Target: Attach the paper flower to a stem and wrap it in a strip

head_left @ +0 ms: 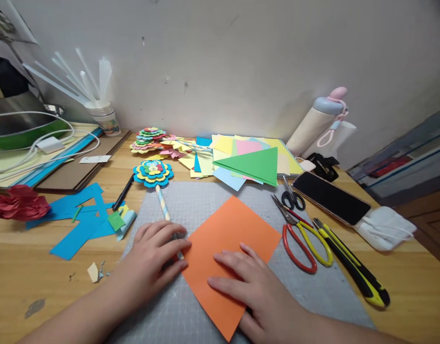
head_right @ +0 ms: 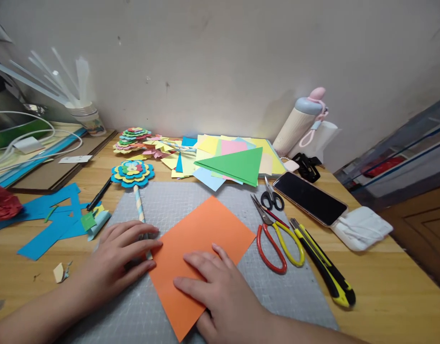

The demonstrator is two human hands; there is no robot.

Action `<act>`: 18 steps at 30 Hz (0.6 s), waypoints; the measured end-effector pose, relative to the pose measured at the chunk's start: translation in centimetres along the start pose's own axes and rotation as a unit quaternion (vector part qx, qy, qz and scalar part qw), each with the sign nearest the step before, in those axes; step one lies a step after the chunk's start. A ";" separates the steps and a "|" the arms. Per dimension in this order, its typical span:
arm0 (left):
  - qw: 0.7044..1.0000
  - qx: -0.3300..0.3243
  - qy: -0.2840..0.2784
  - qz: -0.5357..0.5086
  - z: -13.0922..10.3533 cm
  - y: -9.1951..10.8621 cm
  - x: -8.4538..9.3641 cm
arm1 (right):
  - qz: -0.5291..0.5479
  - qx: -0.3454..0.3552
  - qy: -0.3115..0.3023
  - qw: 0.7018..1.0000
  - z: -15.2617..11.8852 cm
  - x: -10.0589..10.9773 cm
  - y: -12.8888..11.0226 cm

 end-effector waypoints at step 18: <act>1.000 0.024 0.018 0.001 0.3 -0.5 0.7 | 0.006 0.005 -0.024 1.000 -0.1 0.4 0.0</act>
Point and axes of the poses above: each hand's wrist, its own z-axis towards the middle knuckle, its own x-axis out of the back of the hand, y = z × x, the point moved 8 cm from there along z, towards the middle knuckle, and after that the axes turned 7 degrees about -y, right-handed, at the moved point
